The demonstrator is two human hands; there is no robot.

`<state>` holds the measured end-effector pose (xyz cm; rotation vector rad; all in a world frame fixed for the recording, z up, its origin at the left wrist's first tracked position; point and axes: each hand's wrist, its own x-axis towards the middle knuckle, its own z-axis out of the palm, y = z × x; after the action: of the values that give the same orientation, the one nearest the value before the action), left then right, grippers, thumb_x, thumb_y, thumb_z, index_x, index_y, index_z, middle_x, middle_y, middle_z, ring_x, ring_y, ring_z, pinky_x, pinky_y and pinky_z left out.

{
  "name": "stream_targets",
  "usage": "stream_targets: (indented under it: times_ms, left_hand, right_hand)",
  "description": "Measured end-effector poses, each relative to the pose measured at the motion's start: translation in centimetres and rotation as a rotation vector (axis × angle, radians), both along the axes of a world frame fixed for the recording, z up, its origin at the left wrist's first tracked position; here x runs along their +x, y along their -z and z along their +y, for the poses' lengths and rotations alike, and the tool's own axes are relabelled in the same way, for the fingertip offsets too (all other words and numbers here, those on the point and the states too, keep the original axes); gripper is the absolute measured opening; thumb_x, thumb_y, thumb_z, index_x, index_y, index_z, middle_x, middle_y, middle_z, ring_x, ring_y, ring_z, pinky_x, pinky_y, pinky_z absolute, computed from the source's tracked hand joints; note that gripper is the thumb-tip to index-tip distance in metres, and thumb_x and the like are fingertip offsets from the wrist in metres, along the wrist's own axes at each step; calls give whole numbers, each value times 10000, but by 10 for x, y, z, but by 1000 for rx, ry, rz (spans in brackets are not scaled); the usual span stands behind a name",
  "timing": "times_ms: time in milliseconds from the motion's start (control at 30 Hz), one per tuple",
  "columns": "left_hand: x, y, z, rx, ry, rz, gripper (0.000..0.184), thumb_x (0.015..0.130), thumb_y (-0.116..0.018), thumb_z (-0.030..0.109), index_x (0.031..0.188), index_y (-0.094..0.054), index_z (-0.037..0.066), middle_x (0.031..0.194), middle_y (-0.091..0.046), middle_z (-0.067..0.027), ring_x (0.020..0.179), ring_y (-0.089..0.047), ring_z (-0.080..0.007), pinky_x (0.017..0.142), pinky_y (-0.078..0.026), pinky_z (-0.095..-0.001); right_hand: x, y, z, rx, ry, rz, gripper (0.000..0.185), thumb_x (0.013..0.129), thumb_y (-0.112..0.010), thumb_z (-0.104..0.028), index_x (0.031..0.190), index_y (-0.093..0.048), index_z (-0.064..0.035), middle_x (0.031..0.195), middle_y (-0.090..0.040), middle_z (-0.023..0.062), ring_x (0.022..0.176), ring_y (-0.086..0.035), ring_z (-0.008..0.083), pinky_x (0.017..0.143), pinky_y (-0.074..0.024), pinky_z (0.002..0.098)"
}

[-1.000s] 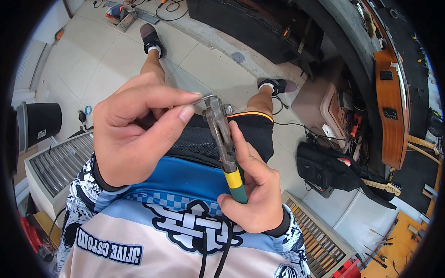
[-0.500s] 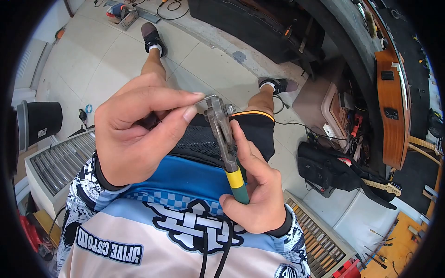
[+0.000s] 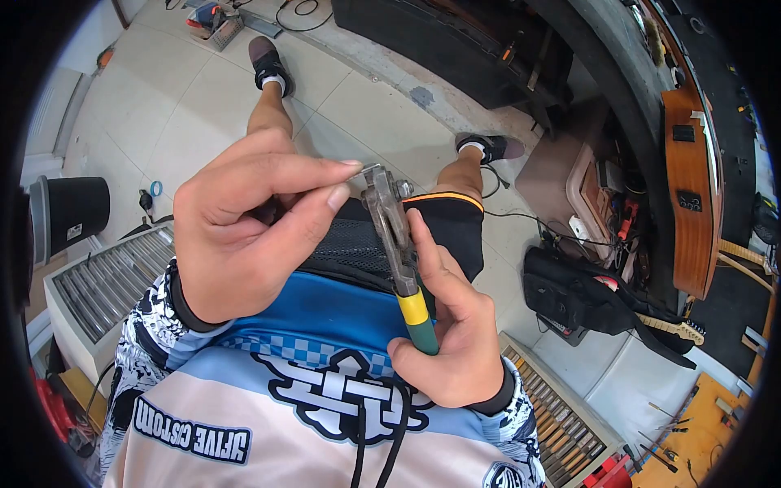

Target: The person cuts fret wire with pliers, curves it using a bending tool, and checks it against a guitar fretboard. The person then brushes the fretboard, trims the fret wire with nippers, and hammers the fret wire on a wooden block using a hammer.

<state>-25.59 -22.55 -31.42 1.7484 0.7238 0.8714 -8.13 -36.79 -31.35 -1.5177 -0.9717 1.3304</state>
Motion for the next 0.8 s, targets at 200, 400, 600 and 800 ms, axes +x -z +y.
stream_targets:
  times_ms: [200,400,600,800]
  left_hand:
    - [-1,2,1,39,8,9,215,816,-663,-80,1008,-724,-6,726,-527,-18,621,-474,-61,555,-363,-211]
    - [0,6,-1,31,12,-17,208,823,-666,-67,1013,-724,-5,720,-522,-15,619,-466,-61,550,-357,-213]
    - [2,5,-2,-120,-40,-35,170,876,-661,-17,1039,-707,-22,758,-504,8,615,-429,-19,529,-315,-179]
    - [2,5,-2,-176,-34,-77,181,887,-650,-14,1061,-694,-28,773,-496,19,615,-413,-11,533,-310,-170]
  right_hand:
    - [5,-5,2,-36,-47,35,773,572,-599,13,1324,-441,92,1289,-445,158,1124,-399,178,977,-292,283]
    - [1,-3,-3,-141,-23,22,831,615,-541,103,1424,-353,124,1418,-450,212,1299,-397,161,1042,-264,258]
    - [0,1,-2,-174,39,84,792,637,-551,121,1413,-390,108,1489,-384,220,1363,-360,191,1060,-265,266]
    - [6,1,-2,-71,-47,155,797,637,-574,121,1411,-385,110,1540,-290,249,1414,-308,231,1092,-247,289]
